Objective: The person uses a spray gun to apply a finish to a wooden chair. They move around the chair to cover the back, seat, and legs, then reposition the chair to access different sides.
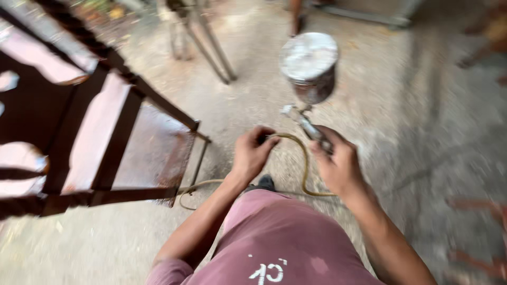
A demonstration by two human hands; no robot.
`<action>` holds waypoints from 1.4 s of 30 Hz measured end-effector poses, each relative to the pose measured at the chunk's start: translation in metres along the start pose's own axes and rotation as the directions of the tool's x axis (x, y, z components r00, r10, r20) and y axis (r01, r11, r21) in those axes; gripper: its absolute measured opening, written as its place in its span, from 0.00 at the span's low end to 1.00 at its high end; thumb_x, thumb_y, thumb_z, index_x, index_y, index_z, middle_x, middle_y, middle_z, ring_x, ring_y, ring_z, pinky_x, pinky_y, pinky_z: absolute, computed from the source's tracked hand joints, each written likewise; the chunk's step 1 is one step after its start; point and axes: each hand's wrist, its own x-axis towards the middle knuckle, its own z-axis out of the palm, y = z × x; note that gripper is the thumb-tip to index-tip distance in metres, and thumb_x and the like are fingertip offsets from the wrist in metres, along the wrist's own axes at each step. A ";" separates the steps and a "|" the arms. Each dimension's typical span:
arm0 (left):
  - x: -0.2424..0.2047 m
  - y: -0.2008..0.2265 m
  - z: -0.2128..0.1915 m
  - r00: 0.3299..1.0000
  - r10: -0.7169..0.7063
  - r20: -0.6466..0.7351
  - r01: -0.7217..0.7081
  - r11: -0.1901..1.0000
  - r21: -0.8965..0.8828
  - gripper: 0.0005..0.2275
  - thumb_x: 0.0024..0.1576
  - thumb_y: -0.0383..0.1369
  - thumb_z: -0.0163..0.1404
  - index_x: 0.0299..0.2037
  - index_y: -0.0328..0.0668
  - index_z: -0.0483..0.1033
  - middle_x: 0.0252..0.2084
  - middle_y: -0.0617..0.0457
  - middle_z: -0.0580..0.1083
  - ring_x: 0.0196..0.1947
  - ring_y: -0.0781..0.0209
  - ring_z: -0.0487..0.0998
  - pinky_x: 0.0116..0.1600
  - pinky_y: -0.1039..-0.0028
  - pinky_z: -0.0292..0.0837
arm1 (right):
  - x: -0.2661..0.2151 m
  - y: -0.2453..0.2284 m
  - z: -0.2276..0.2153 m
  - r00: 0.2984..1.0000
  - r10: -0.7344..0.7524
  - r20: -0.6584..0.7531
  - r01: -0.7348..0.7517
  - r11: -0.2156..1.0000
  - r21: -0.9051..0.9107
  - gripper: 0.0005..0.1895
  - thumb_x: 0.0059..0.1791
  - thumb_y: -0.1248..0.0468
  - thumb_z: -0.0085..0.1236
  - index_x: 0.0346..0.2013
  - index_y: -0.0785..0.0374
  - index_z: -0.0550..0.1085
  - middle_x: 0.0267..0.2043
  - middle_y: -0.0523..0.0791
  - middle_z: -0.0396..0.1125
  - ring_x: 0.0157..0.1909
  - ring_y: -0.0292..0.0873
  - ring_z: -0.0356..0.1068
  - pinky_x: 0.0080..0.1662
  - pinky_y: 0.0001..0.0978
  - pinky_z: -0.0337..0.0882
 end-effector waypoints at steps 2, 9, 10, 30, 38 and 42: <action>0.038 0.007 -0.009 1.000 -0.010 -0.001 0.010 0.991 0.136 0.11 0.59 0.36 0.57 0.45 0.38 0.80 0.33 0.46 0.80 0.29 0.59 0.79 0.36 0.69 0.74 | 0.043 0.010 -0.006 0.998 -0.043 0.046 0.044 0.998 -0.037 0.28 0.56 0.48 0.50 0.58 0.71 0.73 0.26 0.43 0.65 0.26 0.35 0.63 0.29 0.30 0.64; 0.085 -0.011 -0.038 0.952 0.090 -0.293 0.068 0.870 0.489 0.11 0.58 0.41 0.57 0.42 0.42 0.80 0.33 0.45 0.79 0.32 0.46 0.79 0.36 0.60 0.72 | 0.175 0.057 0.016 0.926 -0.142 0.350 0.102 0.986 0.130 0.33 0.57 0.43 0.46 0.56 0.73 0.73 0.25 0.42 0.64 0.26 0.33 0.64 0.30 0.27 0.64; 0.085 -0.018 -0.040 0.935 -0.025 -0.354 0.188 0.881 0.435 0.11 0.58 0.41 0.58 0.41 0.42 0.81 0.33 0.45 0.79 0.31 0.48 0.80 0.36 0.60 0.72 | 0.195 0.067 0.023 0.903 -0.164 0.398 0.104 0.980 0.167 0.33 0.58 0.43 0.46 0.55 0.73 0.73 0.25 0.42 0.64 0.27 0.33 0.65 0.30 0.27 0.65; 0.214 0.009 0.055 -0.040 -0.104 -0.994 0.655 0.748 -0.104 0.08 0.57 0.32 0.59 0.43 0.38 0.82 0.31 0.49 0.81 0.25 0.60 0.79 0.31 0.69 0.73 | 0.573 0.061 0.192 0.253 -0.810 0.528 0.332 0.586 0.739 0.31 0.60 0.41 0.41 0.55 0.68 0.71 0.31 0.43 0.64 0.30 0.35 0.62 0.33 0.31 0.61; 0.275 -0.039 0.037 -0.275 -0.234 -0.933 0.614 0.704 -0.357 0.06 0.59 0.33 0.57 0.42 0.42 0.83 0.30 0.48 0.80 0.25 0.55 0.79 0.29 0.65 0.73 | 0.587 0.101 0.367 -0.108 -0.715 0.690 0.440 0.588 0.678 0.16 0.59 0.53 0.50 0.48 0.64 0.68 0.33 0.57 0.67 0.35 0.63 0.69 0.38 0.55 0.65; 0.321 -0.061 0.045 -0.283 -0.276 -0.919 0.626 0.673 -0.395 0.06 0.56 0.33 0.58 0.39 0.40 0.82 0.32 0.47 0.79 0.30 0.52 0.80 0.34 0.62 0.74 | 0.590 0.152 0.424 -0.224 -0.704 0.674 0.467 0.530 0.708 0.17 0.56 0.53 0.52 0.48 0.64 0.68 0.37 0.59 0.70 0.40 0.69 0.69 0.40 0.59 0.66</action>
